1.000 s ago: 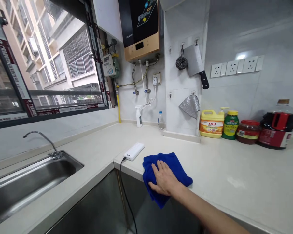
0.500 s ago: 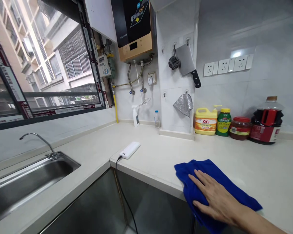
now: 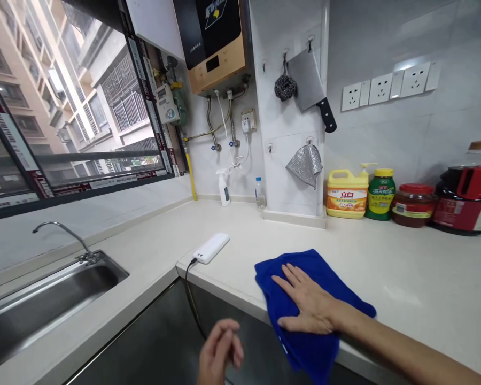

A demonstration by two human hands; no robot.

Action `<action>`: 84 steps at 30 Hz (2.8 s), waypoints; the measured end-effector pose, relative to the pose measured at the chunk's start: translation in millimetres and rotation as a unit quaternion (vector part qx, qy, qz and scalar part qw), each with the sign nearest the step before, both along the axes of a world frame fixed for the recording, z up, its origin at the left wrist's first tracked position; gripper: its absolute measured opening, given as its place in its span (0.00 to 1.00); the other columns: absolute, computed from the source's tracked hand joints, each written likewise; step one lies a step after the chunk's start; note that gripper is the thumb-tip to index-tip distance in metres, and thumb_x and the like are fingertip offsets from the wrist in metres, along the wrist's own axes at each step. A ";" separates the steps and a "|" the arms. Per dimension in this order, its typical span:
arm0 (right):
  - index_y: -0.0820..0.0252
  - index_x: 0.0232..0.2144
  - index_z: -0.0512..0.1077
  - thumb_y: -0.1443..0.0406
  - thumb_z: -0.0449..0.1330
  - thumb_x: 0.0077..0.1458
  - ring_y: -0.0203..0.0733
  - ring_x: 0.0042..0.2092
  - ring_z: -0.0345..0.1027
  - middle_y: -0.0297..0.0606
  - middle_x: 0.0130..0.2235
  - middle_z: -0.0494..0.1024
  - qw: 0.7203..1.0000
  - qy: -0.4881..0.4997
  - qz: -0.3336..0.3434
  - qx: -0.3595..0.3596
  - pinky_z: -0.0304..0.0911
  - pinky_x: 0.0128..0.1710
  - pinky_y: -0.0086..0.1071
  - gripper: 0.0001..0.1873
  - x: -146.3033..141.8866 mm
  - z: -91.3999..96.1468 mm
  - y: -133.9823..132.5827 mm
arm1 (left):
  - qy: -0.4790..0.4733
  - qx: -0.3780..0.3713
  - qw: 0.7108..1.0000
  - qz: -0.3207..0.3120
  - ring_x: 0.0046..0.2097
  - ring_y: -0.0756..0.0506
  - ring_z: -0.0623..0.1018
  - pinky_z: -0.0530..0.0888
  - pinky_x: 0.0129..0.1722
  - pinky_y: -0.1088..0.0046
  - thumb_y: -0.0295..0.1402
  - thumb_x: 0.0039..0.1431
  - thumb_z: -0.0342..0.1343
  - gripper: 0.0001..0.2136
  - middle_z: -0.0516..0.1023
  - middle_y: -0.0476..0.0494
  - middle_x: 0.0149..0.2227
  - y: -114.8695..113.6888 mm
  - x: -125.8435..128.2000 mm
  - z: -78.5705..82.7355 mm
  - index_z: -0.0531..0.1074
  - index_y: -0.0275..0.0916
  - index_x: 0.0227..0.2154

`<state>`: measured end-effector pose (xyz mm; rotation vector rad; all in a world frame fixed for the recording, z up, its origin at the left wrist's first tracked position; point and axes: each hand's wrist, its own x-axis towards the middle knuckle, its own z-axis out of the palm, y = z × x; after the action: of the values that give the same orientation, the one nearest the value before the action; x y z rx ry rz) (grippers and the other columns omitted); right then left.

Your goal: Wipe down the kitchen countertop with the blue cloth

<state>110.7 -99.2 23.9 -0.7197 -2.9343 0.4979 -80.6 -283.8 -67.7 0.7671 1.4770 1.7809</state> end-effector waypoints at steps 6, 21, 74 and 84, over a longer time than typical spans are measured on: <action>0.54 0.66 0.59 0.38 0.54 0.55 0.56 0.71 0.36 0.49 0.70 0.49 0.998 0.062 0.001 -0.008 0.36 0.68 0.51 0.44 -13.7 -2.2 10.9 | 0.363 -0.024 0.927 0.097 0.36 0.45 0.77 0.73 0.39 0.69 0.45 0.62 0.45 0.17 0.78 0.43 0.33 74.6 -63.1 97.0 0.71 0.38 0.40; 0.54 0.67 0.56 0.37 0.53 0.55 0.58 0.71 0.32 0.47 0.71 0.45 0.997 0.068 0.011 -0.031 0.32 0.69 0.51 0.46 -11.9 -4.8 17.5 | 0.635 -0.376 0.668 0.090 0.55 0.29 0.71 0.67 0.54 0.50 0.51 0.59 0.46 0.31 0.69 0.29 0.56 163.1 -164.2 111.3 0.61 0.37 0.60; 0.55 0.66 0.60 0.37 0.55 0.53 0.60 0.71 0.36 0.49 0.70 0.49 0.995 0.095 0.010 -0.026 0.35 0.68 0.54 0.46 -11.9 -11.9 19.1 | 0.015 -0.001 1.000 0.014 0.38 0.38 0.81 0.82 0.32 0.62 0.39 0.66 0.50 0.22 0.78 0.26 0.43 91.3 -224.4 136.5 0.65 0.29 0.57; 0.55 0.66 0.59 0.36 0.54 0.53 0.59 0.71 0.36 0.51 0.70 0.49 0.996 0.091 0.013 -0.014 0.36 0.68 0.54 0.47 -12.8 -12.9 19.8 | -0.015 -0.023 1.000 -0.008 0.42 0.37 0.81 0.83 0.36 0.61 0.40 0.65 0.50 0.25 0.77 0.27 0.46 92.4 -221.3 131.1 0.60 0.32 0.61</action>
<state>97.9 -79.4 11.0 -0.6057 -2.7741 0.5768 -301.9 -191.4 63.4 0.7237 1.4831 1.7338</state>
